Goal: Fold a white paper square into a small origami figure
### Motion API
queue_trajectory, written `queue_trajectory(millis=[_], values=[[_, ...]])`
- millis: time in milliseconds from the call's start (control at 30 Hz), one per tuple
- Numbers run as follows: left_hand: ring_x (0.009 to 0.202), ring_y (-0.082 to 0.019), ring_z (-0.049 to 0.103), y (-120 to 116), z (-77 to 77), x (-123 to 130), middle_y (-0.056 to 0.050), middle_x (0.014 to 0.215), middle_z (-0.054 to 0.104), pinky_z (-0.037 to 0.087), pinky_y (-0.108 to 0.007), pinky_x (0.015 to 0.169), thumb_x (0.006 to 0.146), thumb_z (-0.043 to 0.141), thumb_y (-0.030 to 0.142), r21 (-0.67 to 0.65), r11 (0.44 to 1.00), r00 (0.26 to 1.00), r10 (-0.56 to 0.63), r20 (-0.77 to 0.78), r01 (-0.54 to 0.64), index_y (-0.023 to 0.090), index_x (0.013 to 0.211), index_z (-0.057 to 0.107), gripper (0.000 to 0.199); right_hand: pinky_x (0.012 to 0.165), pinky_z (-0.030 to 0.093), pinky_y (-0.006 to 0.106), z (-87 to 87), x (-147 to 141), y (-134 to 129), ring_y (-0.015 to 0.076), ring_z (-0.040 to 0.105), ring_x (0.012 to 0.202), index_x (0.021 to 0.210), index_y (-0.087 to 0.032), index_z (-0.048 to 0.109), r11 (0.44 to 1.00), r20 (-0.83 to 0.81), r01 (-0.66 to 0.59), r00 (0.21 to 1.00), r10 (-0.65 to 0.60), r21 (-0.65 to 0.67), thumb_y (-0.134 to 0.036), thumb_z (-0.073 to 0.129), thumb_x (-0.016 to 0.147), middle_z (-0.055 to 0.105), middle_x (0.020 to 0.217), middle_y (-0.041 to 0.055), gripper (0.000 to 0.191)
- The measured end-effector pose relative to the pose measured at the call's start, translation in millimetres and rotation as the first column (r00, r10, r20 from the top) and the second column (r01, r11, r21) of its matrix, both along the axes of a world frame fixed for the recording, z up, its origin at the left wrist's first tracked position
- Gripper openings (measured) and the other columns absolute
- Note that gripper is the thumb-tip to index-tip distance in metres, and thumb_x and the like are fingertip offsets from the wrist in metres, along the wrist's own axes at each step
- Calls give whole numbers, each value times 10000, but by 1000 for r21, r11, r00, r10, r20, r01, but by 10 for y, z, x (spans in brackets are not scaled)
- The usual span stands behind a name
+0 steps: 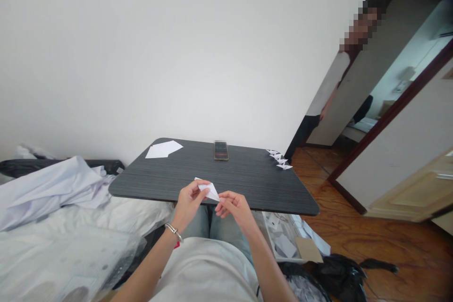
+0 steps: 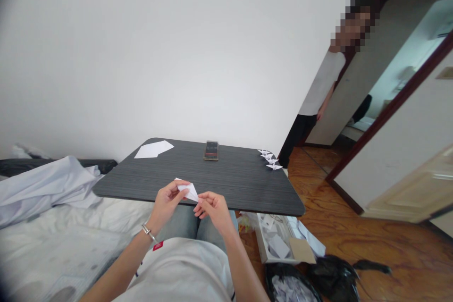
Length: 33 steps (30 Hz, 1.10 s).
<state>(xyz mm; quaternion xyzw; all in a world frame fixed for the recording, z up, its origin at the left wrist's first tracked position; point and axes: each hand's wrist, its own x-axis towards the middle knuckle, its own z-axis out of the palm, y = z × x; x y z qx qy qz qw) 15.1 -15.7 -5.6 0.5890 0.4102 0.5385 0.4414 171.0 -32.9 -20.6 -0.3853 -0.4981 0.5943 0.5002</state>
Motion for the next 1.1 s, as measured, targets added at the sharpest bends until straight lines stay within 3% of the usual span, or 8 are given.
queue_trajectory(millis=[233,500,833,1100], values=[[668,-141,582,-41,-32,70,-39,771,630,486,-241,611,730,558,283,-9,995,995,-102,-22,102,138,884,610,218,399,404,164,-55,-98,1,81,535,403,618,-143,557,997,34,54,998,-56,50,-362,615,687,605,497,-14,237],[743,-164,609,-61,-30,72,-73,849,660,493,-266,691,726,559,249,-45,984,980,-176,-96,172,121,987,589,292,391,387,165,-24,-71,10,70,493,372,580,-149,528,984,55,150,986,-156,95,-323,613,685,571,455,-30,220],[758,-150,606,-52,32,16,-52,849,660,474,-263,725,787,485,264,-59,949,945,-313,-90,309,139,1089,549,333,390,411,175,-24,2,28,77,509,362,577,-146,540,988,68,125,989,-131,96,-333,625,681,587,451,-20,230],[716,-137,567,-44,65,-63,-49,826,630,446,-252,702,834,400,275,23,950,925,-297,-238,311,149,1121,539,343,395,422,167,-60,45,46,76,531,368,600,-136,564,992,62,81,994,-87,97,-334,629,682,627,479,-4,224]])
